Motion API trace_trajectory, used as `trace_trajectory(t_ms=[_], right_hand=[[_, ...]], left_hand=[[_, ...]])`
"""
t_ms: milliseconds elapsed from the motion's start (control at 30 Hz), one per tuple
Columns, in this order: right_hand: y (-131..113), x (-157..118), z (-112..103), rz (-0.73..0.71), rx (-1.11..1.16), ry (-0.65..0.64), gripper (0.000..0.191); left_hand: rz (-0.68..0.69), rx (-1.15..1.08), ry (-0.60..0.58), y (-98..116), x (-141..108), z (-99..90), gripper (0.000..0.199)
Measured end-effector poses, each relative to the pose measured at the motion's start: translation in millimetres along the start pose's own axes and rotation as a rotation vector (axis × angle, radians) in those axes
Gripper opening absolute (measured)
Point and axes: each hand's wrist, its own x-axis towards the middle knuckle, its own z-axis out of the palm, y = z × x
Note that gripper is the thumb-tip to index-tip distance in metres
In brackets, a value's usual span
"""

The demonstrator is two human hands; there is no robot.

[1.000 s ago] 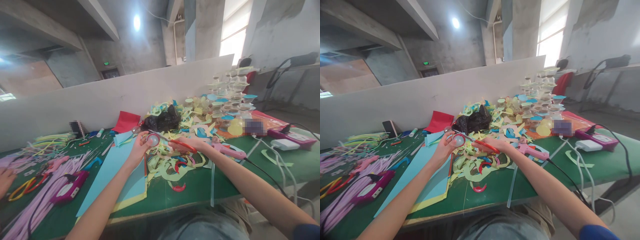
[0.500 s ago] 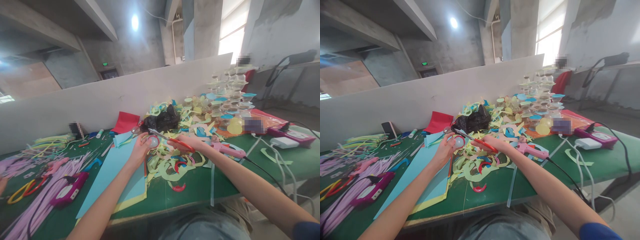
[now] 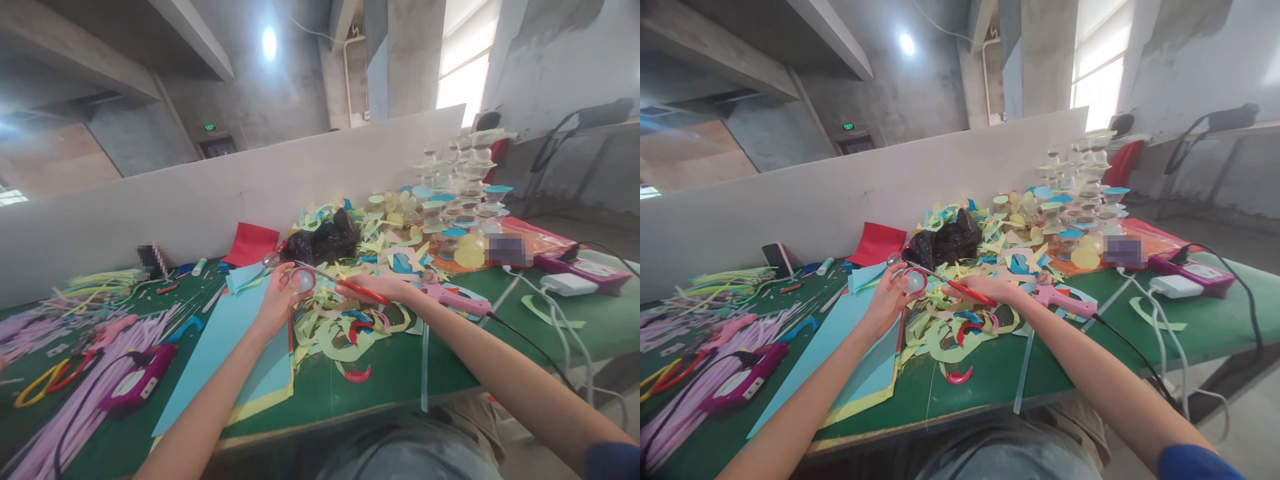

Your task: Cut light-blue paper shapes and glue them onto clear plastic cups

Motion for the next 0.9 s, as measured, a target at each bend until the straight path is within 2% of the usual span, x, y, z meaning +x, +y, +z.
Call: trace_trajectory(t_ms=[467,800,900], right_hand=[[9.5,7.5,1.5,-0.068,-0.03,-0.051,0.059],[4.0,4.9,3.2,-0.115,-0.093,-0.027,0.056],[0.3,2.8,3.8,-0.059,-0.05,-0.028,0.056]], left_hand=[[0.002,0.029,0.043,-0.3,1.6,0.5,0.05],[0.007,-0.005,0.025,-7.7,2.5,0.8,0.046],[-0.002,-0.018,0.038,-6.9,1.8,2.8,0.047]])
